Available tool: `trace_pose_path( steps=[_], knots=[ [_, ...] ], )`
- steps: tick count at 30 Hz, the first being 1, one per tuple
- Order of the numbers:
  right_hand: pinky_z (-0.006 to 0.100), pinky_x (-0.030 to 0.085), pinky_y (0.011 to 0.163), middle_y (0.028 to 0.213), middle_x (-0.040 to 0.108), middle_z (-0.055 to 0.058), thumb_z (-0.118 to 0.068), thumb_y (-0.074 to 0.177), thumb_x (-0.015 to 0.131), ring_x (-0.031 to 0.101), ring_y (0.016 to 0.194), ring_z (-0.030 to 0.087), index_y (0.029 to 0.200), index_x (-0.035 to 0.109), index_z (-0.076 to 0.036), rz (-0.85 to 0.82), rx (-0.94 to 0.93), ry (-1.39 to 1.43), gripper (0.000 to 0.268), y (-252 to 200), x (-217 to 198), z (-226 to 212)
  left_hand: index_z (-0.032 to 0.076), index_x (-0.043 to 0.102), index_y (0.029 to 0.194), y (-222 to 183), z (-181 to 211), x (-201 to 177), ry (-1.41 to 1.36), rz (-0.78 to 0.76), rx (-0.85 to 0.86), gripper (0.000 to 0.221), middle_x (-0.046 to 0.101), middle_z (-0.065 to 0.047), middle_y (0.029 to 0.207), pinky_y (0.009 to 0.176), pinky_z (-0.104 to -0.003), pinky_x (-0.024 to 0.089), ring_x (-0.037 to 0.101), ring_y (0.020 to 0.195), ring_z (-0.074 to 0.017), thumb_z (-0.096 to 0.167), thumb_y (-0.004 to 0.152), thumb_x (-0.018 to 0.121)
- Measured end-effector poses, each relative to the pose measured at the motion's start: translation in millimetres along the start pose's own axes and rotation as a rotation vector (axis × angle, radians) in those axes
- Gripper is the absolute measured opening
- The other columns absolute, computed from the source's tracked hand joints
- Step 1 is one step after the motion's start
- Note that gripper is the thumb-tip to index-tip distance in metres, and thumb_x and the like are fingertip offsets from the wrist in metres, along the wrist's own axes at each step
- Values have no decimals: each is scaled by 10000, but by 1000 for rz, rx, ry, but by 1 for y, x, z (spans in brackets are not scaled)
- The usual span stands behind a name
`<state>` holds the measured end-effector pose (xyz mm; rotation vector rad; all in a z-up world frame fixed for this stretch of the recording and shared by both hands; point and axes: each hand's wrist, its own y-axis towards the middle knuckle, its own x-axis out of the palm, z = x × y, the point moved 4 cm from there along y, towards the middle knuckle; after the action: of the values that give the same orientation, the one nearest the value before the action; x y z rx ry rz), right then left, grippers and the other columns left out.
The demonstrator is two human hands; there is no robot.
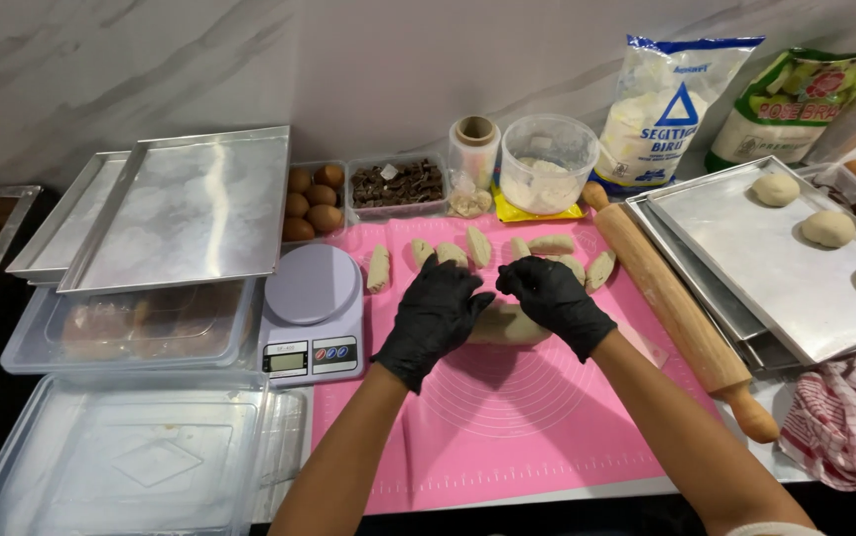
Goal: Weighing and portioning dough using a digital scale and a dough scraper to ensure consistent sizes before baking.
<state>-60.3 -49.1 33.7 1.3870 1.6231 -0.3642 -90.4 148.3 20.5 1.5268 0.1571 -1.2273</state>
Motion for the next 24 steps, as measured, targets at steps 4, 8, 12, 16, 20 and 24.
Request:
trace_pose_path(
  steps=[4, 8, 12, 16, 20, 24],
  knots=[
    [474, 573, 815, 945, 708, 116, -267, 912, 669, 692, 939, 334, 1022, 743, -150, 342, -591, -797, 177, -10, 78, 42, 214, 596, 1427, 8, 9, 15, -25, 116, 22, 503, 696, -75, 1199, 1180, -451, 418, 640, 1228, -284, 489, 1007, 583],
    [395, 528, 789, 909, 650, 17, -380, 926, 598, 636, 875, 281, 926, 615, -186, 68, -522, -412, 195, -26, 1, -75, 210, 306, 1629, -7, 14, 3, -196, -218, -39, 746, 646, -171, 1311, 1139, -495, 449, 535, 1353, -372, 567, 1000, 488],
    [405, 508, 940, 1221, 620, 47, -465, 1009, 411, 591, 1171, 275, 1327, 552, -194, -93, -399, -297, 441, -45, 18, -46, 173, 190, 1666, -12, 26, -24, -287, -365, -39, 889, 552, -227, 1448, 1197, -530, 340, 440, 1413, -450, 587, 953, 523],
    [488, 473, 1010, 1350, 574, 161, -524, 982, 543, 550, 1242, 381, 1419, 496, -126, -99, -410, -228, 593, -64, 7, -59, 175, 218, 1663, -25, 42, -42, -241, -374, -60, 900, 550, -200, 1457, 1194, -517, 320, 452, 1408, -430, 618, 935, 506],
    [476, 473, 1011, 1327, 585, 133, -646, 809, 722, 559, 1222, 367, 1439, 480, -152, -169, -379, -186, 837, -78, 15, -48, 174, 197, 1668, -44, 48, -38, -232, -411, -42, 1056, 464, -212, 1523, 1187, -546, 304, 434, 1395, -452, 754, 853, 536],
    [451, 534, 907, 1203, 644, 62, -662, 749, 757, 627, 1112, 321, 1405, 521, -210, -212, -370, -209, 831, -82, 41, -7, 123, 291, 1618, -52, 29, -21, -469, -288, 75, 1036, 595, -128, 1329, 1068, -472, 440, 580, 1204, -360, 596, 820, 751]
  ],
)
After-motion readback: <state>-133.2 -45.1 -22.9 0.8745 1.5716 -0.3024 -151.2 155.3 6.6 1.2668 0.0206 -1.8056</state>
